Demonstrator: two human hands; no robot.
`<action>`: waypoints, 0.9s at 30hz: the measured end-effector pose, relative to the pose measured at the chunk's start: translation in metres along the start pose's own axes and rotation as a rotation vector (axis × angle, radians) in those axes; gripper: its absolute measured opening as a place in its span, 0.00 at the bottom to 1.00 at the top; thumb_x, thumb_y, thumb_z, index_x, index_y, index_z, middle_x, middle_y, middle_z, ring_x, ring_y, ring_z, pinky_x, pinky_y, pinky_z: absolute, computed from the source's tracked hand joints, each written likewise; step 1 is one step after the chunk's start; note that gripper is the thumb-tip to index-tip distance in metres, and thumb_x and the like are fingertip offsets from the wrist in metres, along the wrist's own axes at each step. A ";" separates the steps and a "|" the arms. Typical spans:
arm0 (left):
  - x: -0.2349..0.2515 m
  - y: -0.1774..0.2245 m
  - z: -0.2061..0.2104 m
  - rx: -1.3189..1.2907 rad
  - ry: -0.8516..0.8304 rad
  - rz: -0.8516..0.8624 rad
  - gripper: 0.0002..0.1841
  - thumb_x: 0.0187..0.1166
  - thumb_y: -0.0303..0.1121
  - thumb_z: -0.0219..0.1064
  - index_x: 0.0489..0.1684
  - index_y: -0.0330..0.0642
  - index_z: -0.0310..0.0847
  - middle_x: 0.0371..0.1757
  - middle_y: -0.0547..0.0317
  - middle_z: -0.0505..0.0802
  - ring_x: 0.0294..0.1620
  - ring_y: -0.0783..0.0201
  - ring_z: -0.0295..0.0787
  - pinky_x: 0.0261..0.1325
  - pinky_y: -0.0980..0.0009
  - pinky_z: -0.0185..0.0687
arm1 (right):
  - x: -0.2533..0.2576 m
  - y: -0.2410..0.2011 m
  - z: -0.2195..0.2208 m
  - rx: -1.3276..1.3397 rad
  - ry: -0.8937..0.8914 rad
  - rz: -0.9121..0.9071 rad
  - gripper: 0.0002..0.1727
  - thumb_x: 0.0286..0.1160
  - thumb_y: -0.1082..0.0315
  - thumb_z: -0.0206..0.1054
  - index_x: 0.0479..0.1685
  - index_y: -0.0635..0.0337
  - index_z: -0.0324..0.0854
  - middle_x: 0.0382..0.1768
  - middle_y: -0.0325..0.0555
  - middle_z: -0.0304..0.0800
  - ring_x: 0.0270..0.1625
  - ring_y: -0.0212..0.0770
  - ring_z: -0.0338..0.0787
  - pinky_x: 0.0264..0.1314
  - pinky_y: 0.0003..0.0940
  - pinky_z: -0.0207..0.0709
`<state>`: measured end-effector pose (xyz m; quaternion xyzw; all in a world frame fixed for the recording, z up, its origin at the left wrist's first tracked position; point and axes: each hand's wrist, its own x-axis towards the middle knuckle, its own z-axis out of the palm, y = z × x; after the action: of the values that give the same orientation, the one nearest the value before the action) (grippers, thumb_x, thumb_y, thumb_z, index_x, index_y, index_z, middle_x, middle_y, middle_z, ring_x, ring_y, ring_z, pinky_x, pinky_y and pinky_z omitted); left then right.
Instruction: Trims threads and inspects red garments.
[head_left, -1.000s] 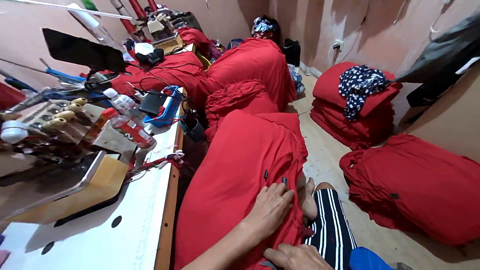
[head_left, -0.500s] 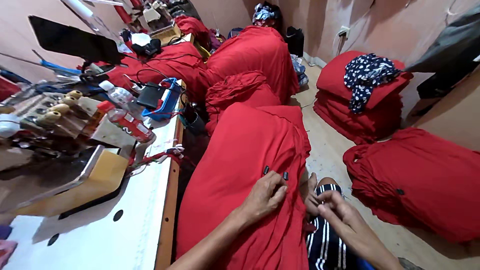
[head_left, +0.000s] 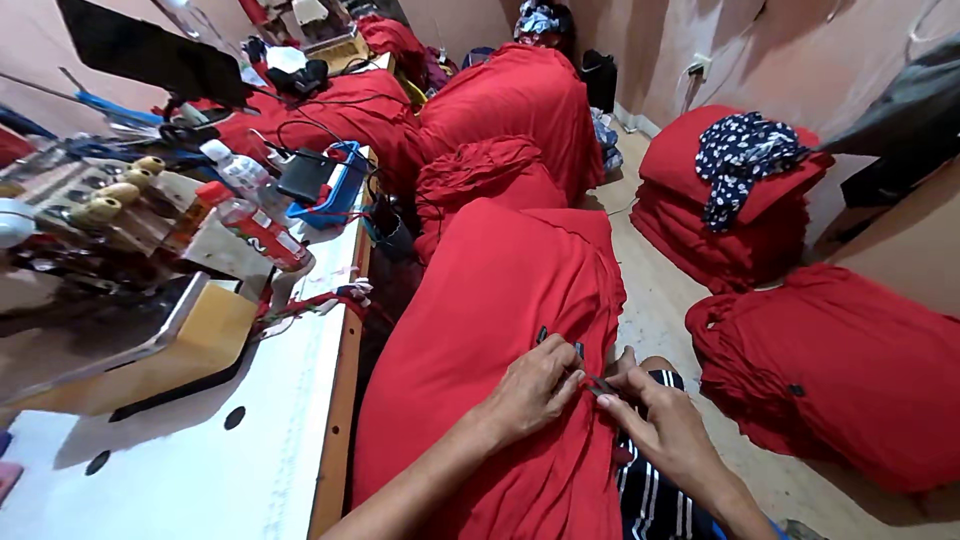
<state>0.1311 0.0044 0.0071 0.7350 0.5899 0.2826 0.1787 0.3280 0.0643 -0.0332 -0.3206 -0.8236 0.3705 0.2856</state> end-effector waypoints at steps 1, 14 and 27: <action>0.000 0.001 0.000 0.011 -0.009 0.009 0.12 0.83 0.27 0.59 0.42 0.26 0.84 0.44 0.37 0.88 0.43 0.48 0.88 0.50 0.57 0.84 | 0.000 -0.002 0.000 -0.028 0.002 0.000 0.16 0.79 0.59 0.64 0.49 0.64 0.87 0.34 0.50 0.91 0.35 0.49 0.92 0.36 0.54 0.83; -0.001 0.013 0.002 0.054 -0.048 0.071 0.10 0.82 0.27 0.60 0.39 0.27 0.85 0.42 0.38 0.89 0.40 0.47 0.89 0.42 0.54 0.82 | -0.008 0.001 -0.001 -0.137 0.116 -0.064 0.12 0.77 0.63 0.65 0.40 0.63 0.88 0.27 0.48 0.89 0.29 0.50 0.91 0.28 0.54 0.80; -0.008 0.023 0.012 0.183 -0.122 0.194 0.07 0.76 0.28 0.70 0.36 0.32 0.91 0.43 0.40 0.91 0.44 0.46 0.92 0.47 0.55 0.87 | -0.031 0.032 -0.032 0.020 0.264 0.149 0.17 0.74 0.57 0.66 0.50 0.62 0.85 0.25 0.35 0.84 0.23 0.26 0.78 0.27 0.26 0.73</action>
<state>0.1553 -0.0075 0.0096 0.8176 0.5274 0.1983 0.1184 0.3807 0.0714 -0.0474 -0.4239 -0.7490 0.3536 0.3664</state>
